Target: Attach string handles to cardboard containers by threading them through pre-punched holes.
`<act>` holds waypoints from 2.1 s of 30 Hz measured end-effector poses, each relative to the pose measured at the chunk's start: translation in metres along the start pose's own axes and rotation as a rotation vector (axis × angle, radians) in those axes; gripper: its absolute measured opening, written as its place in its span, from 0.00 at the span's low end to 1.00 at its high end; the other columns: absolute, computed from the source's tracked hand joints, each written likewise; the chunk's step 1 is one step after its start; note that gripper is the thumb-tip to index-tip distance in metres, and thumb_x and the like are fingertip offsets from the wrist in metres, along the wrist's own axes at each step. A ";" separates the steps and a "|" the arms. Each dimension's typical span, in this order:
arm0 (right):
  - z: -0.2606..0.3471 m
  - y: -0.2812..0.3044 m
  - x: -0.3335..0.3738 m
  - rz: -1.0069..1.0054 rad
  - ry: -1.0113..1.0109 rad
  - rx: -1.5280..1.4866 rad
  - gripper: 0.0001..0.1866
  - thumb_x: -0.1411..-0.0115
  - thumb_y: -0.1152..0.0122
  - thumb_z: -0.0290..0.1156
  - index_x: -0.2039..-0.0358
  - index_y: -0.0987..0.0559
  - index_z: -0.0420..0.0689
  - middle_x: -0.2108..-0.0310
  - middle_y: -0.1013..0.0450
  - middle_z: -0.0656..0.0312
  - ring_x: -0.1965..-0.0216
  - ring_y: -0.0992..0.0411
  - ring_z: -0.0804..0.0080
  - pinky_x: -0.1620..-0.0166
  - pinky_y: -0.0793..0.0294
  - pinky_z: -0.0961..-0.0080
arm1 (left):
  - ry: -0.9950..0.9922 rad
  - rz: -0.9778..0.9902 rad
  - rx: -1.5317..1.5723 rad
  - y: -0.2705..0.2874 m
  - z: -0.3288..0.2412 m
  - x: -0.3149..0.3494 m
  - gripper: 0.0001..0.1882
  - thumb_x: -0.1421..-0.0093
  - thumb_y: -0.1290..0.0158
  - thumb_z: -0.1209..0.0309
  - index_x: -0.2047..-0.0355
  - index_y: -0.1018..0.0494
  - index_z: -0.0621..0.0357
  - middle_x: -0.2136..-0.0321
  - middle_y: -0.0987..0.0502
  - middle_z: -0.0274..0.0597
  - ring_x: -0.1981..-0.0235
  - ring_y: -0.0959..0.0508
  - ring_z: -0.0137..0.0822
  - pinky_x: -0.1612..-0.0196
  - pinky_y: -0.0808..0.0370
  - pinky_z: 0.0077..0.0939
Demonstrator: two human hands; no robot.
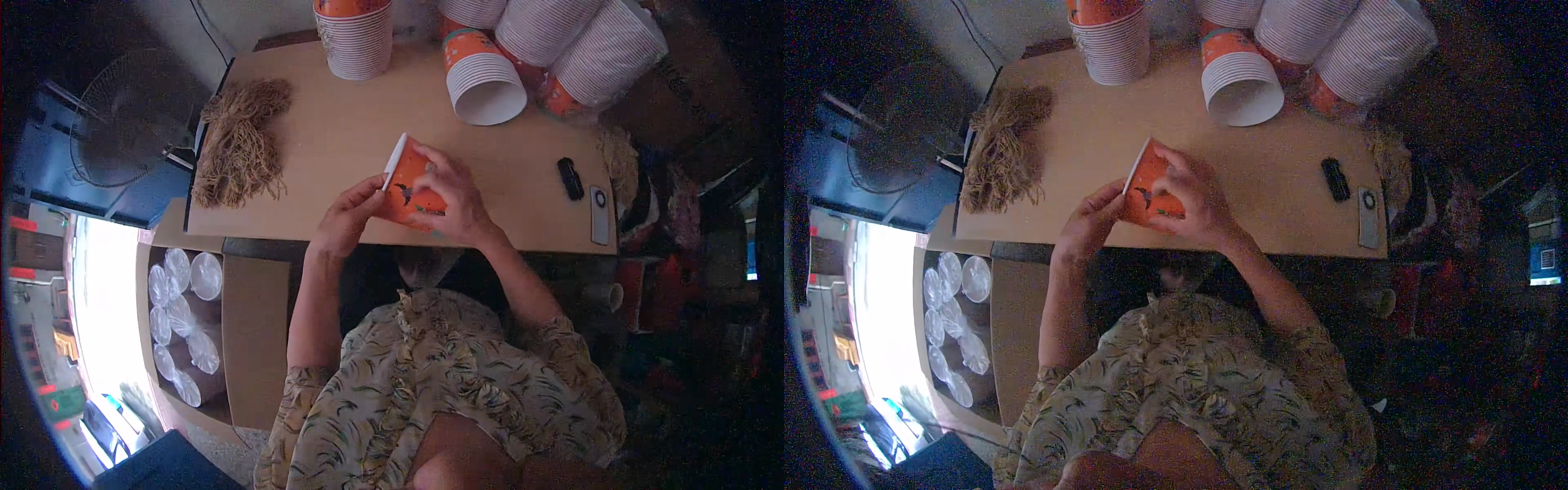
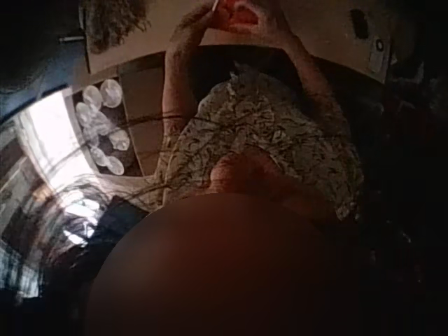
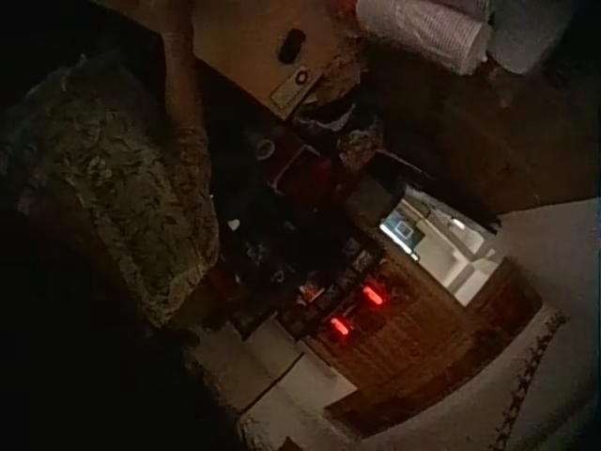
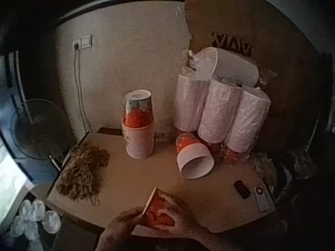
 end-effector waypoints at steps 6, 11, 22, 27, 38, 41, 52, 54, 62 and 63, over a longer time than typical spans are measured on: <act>-0.005 -0.005 0.005 -0.131 -0.039 -0.031 0.34 0.60 0.23 0.29 0.51 0.30 0.45 0.37 0.38 0.53 0.41 0.34 0.53 0.39 0.35 0.61 | -0.077 -0.075 -0.108 -0.004 -0.003 0.003 0.18 0.32 0.50 0.71 0.44 0.30 0.63 0.52 0.23 0.37 0.52 0.24 0.29 0.46 0.29 0.27; -0.007 -0.023 0.028 -0.297 -0.222 -0.196 0.44 0.55 0.23 0.32 0.39 0.37 0.41 0.38 0.38 0.49 0.39 0.36 0.54 0.38 0.35 0.61 | -0.429 -0.174 -0.627 -0.029 -0.034 0.011 0.11 0.40 0.46 0.76 0.57 0.20 0.52 0.59 0.22 0.40 0.55 0.22 0.36 0.48 0.27 0.31; -0.060 -0.126 0.074 -0.494 -0.525 -0.577 0.42 0.52 0.26 0.26 0.39 0.40 0.41 0.44 0.36 0.55 0.42 0.36 0.60 0.43 0.31 0.63 | -0.818 -0.146 -1.466 -0.015 -0.039 0.022 0.15 0.46 0.44 0.74 0.56 0.22 0.51 0.55 0.25 0.42 0.45 0.29 0.46 0.39 0.36 0.41; -0.055 -0.123 0.088 -0.389 -0.551 -0.113 0.31 0.47 0.30 0.25 0.45 0.35 0.41 0.50 0.33 0.55 0.49 0.32 0.60 0.48 0.31 0.63 | -0.489 -0.770 -0.766 0.106 -0.020 0.046 0.17 0.43 0.39 0.73 0.52 0.25 0.58 0.58 0.24 0.49 0.60 0.21 0.41 0.58 0.23 0.36; -0.024 -0.128 0.081 -0.209 -0.348 -0.157 0.07 0.44 0.36 0.26 0.67 0.25 0.39 0.70 0.28 0.54 0.66 0.27 0.58 0.60 0.27 0.67 | -0.265 -1.019 -1.412 0.202 -0.030 0.032 0.12 0.43 0.42 0.63 0.66 0.20 0.59 0.71 0.19 0.51 0.68 0.19 0.48 0.63 0.22 0.39; -0.020 -0.123 0.077 -0.237 -0.389 -0.234 0.07 0.44 0.36 0.26 0.68 0.24 0.39 0.70 0.28 0.54 0.68 0.27 0.60 0.63 0.27 0.69 | -0.135 -0.934 -1.301 0.207 -0.030 0.025 0.11 0.43 0.43 0.63 0.67 0.19 0.57 0.72 0.19 0.51 0.66 0.19 0.49 0.63 0.23 0.43; -0.006 -0.108 0.076 -0.191 -0.428 -0.315 0.06 0.41 0.39 0.25 0.64 0.23 0.39 0.66 0.26 0.52 0.63 0.24 0.60 0.60 0.25 0.69 | -0.377 -0.703 -1.329 0.121 -0.020 0.072 0.02 0.39 0.50 0.75 0.65 0.29 0.57 0.67 0.25 0.53 0.69 0.22 0.58 0.67 0.26 0.49; 0.008 -0.102 0.068 -0.201 -0.404 -0.357 0.06 0.40 0.41 0.25 0.62 0.23 0.40 0.65 0.26 0.51 0.60 0.24 0.58 0.57 0.25 0.68 | -0.229 -0.559 -1.189 0.078 -0.005 0.084 0.03 0.39 0.50 0.74 0.64 0.30 0.57 0.69 0.25 0.55 0.70 0.22 0.59 0.69 0.25 0.47; 0.057 -0.075 0.052 0.012 -0.167 -0.716 0.10 0.33 0.50 0.29 0.55 0.25 0.39 0.59 0.25 0.52 0.56 0.25 0.57 0.49 0.29 0.64 | -0.199 0.029 -0.848 -0.060 0.001 0.105 0.08 0.40 0.47 0.76 0.61 0.30 0.62 0.73 0.24 0.56 0.67 0.20 0.57 0.67 0.24 0.41; 0.054 -0.074 0.054 0.111 -0.246 -0.709 0.10 0.32 0.49 0.30 0.56 0.25 0.38 0.61 0.25 0.53 0.58 0.25 0.60 0.52 0.28 0.66 | -0.144 -0.006 -0.823 -0.062 -0.009 0.107 0.08 0.40 0.47 0.76 0.60 0.29 0.62 0.72 0.23 0.55 0.67 0.19 0.55 0.66 0.23 0.40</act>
Point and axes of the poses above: each hand's wrist, its own x-axis away from the middle knuckle, its own y-axis out of the back of the hand, z = x × y, the point moved 4 cm from there along -x, towards the middle knuckle
